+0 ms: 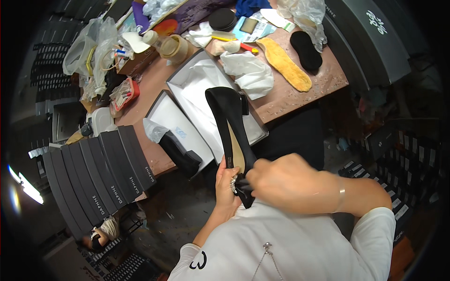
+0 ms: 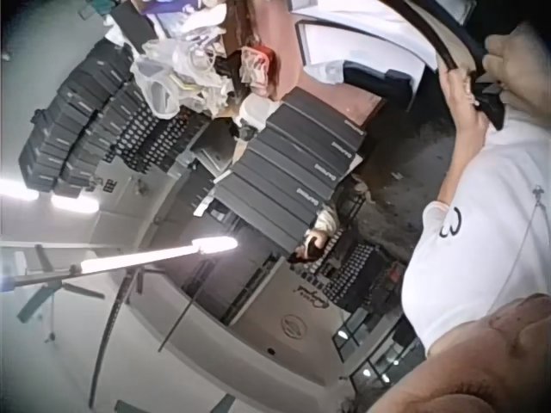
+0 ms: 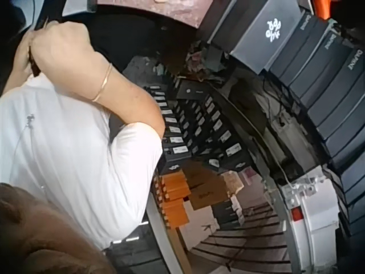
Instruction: The person is cleaning high-heeled shoes with a cloth and brush before carefully wrapping them in tissue paper and placing them into shoe boxes.
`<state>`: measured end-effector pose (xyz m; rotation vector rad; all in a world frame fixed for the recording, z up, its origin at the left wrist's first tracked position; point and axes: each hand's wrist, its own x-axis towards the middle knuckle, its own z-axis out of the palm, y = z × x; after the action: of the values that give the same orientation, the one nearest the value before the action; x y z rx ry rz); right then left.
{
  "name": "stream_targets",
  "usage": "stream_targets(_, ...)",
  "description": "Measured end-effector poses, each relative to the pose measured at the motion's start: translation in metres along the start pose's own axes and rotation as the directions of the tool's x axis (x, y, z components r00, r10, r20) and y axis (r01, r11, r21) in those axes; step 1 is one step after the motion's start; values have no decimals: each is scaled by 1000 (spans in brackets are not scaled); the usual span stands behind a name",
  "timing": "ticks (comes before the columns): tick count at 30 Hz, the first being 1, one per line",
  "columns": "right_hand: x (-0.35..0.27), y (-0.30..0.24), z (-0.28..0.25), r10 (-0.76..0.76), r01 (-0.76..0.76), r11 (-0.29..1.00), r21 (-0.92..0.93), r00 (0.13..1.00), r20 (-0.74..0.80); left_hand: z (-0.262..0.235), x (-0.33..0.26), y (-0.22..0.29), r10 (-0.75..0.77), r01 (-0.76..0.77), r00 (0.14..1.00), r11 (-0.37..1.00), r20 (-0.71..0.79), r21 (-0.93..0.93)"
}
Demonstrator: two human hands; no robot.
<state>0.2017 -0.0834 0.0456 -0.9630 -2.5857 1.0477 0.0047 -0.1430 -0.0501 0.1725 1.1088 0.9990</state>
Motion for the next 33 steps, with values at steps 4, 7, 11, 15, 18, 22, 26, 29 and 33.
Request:
stream_targets(4,-5,37,-38,280,-145,892,427,921,-272,0,-3,3,-61,64,997,996,53,-66)
stream_targets(7,-5,59,-24,463,-151,759,633,809,-363,-1,-1,2,-107,122,980,989,167,-88)
stream_targets(11,6,101,-19,558,-178,705,686,737,-381,8,-4,5,-135,148,971,988,196,-52)
stream_targets(15,18,123,-25,573,-277,449,850,819,-36,13,-2,14,-113,84,970,986,217,141)
stream_targets(18,13,135,-35,426,-437,445,782,871,245,14,4,45,-54,-63,955,923,292,379)
stream_targets(22,18,116,-48,179,-124,642,757,984,10,-3,19,93,-74,-219,869,829,489,515)
stream_targets(26,11,76,-35,443,-62,455,888,881,-165,-3,11,111,254,-131,832,954,493,-269)
stream_targets(29,14,50,6,413,61,706,705,774,-480,-3,2,84,498,-316,833,786,242,-532)
stream_targets(33,7,35,76,340,110,631,768,851,-401,-5,35,85,482,-501,866,828,-137,-251)
